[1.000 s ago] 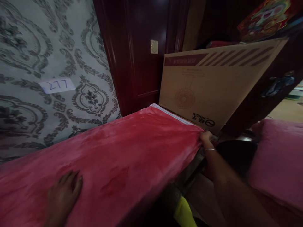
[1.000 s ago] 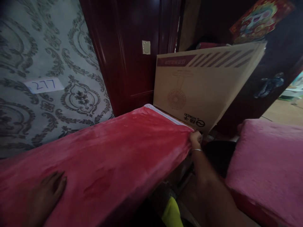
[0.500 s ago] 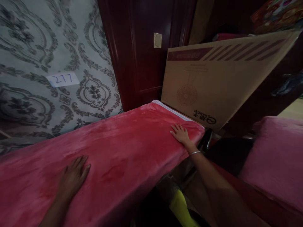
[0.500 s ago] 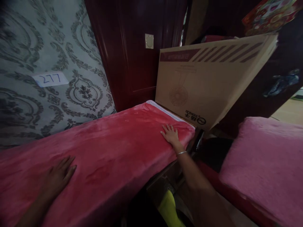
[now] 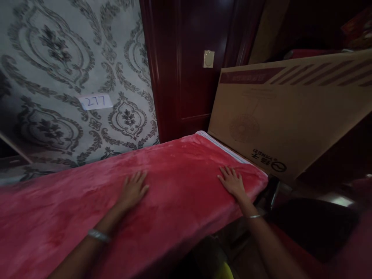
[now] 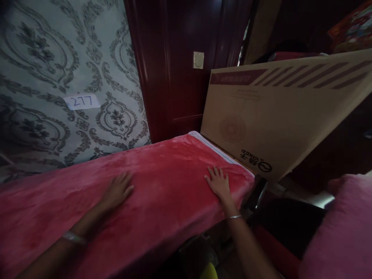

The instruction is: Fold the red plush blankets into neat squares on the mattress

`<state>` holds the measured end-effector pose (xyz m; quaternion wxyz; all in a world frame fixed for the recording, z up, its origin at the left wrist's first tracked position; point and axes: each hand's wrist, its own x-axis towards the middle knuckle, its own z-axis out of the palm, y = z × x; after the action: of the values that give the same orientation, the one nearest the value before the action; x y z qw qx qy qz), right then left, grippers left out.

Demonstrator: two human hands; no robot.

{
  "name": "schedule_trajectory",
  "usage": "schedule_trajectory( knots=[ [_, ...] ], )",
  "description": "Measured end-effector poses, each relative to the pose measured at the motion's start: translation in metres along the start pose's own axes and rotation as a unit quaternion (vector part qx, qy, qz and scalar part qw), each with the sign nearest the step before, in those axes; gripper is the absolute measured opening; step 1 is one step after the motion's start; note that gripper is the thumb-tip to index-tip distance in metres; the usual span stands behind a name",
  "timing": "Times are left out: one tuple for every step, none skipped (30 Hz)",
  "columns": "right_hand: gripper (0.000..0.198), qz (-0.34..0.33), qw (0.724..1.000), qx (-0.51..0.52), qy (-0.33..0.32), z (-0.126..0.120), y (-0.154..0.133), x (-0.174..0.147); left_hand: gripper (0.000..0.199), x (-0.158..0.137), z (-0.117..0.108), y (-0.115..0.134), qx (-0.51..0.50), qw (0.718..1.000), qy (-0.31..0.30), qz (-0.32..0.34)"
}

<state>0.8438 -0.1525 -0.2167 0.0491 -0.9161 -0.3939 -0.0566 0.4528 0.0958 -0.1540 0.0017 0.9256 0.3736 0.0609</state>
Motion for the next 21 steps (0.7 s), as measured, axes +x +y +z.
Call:
schedule_trajectory(
  knots=[
    [0.06, -0.001, 1.0, -0.002, 0.001, 0.001, 0.0, 0.001, 0.064, 0.018, 0.001, 0.017, -0.006, 1.0, -0.006, 0.013],
    [0.059, -0.002, 1.0, -0.004, 0.002, 0.002, 0.001, 0.002, 0.064, 0.036, 0.001, 0.033, -0.008, 1.0, -0.01, 0.019],
    [0.059, -0.002, 1.0, -0.007, 0.002, 0.003, 0.001, 0.002, 0.064, 0.052, 0.003, 0.048, -0.011, 1.0, -0.009, 0.026],
    [0.059, -0.001, 1.0, -0.009, 0.001, 0.004, 0.001, 0.003, 0.064, 0.067, 0.004, 0.061, -0.012, 0.999, -0.012, 0.028],
    [0.059, 0.0, 1.0, -0.011, 0.002, 0.006, 0.001, 0.003, 0.063, 0.08, 0.007, 0.072, -0.013, 0.999, -0.012, 0.029],
    [0.058, 0.001, 1.0, -0.013, 0.003, 0.007, 0.002, 0.003, 0.063, 0.09, 0.009, 0.08, -0.014, 0.999, -0.017, 0.028],
    [0.058, 0.001, 1.0, -0.015, 0.007, 0.008, 0.002, 0.002, 0.063, 0.098, 0.012, 0.086, -0.015, 0.999, -0.024, 0.028],
    [0.058, 0.001, 1.0, -0.016, 0.011, 0.009, 0.003, 0.002, 0.063, 0.104, 0.016, 0.09, -0.016, 0.999, -0.032, 0.029],
    [0.058, 0.0, 1.0, -0.015, 0.016, 0.01, 0.004, 0.002, 0.062, 0.108, 0.019, 0.092, -0.016, 0.999, -0.038, 0.033],
    [0.057, 0.001, 1.0, -0.011, 0.021, 0.01, 0.006, 0.003, 0.062, 0.11, 0.023, 0.092, -0.016, 0.998, -0.041, 0.037],
    [0.055, 0.007, 1.0, -0.002, 0.024, 0.008, 0.007, 0.005, 0.062, 0.111, 0.026, 0.091, -0.017, 0.998, -0.04, 0.041],
    [0.052, 0.015, 0.999, 0.011, 0.027, 0.006, 0.008, 0.01, 0.061, 0.111, 0.029, 0.089, -0.019, 0.998, -0.034, 0.046],
    [0.05, 0.024, 0.999, 0.028, 0.031, 0.002, 0.009, 0.018, 0.061, 0.111, 0.032, 0.088, -0.023, 0.998, -0.025, 0.051],
    [0.048, 0.031, 0.998, 0.048, 0.039, -0.003, 0.008, 0.028, 0.06, 0.111, 0.033, 0.086, -0.027, 0.998, -0.017, 0.055],
    [0.047, 0.04, 0.995, 0.071, 0.049, -0.009, 0.005, 0.043, 0.059, 0.111, 0.034, 0.085, -0.031, 0.998, -0.01, 0.057],
    [0.047, 0.049, 0.992, 0.097, 0.059, -0.015, 0.0, 0.06, 0.059, 0.111, 0.035, 0.085, -0.034, 0.998, -0.005, 0.059],
    [0.046, 0.058, 0.988, 0.124, 0.069, -0.021, -0.006, 0.08, 0.058, 0.111, 0.035, 0.085, -0.035, 0.998, 0.001, 0.06],
    [0.047, 0.073, 0.983, 0.15, 0.075, -0.028, -0.013, 0.102, 0.057, 0.111, 0.034, 0.086, -0.033, 0.998, 0.005, 0.06],
    [0.049, 0.084, 0.978, 0.172, 0.079, -0.033, -0.021, 0.124, 0.056, 0.112, 0.034, 0.086, -0.031, 0.998, 0.008, 0.06],
    [0.05, 0.093, 0.975, 0.186, 0.078, -0.037, -0.03, 0.147, 0.055, 0.112, 0.034, 0.088, -0.028, 0.998, 0.009, 0.058],
    [0.053, 0.097, 0.974, 0.19, 0.08, -0.04, -0.038, 0.168, 0.055, 0.112, 0.034, 0.089, -0.024, 0.998, 0.008, 0.057]
  ],
)
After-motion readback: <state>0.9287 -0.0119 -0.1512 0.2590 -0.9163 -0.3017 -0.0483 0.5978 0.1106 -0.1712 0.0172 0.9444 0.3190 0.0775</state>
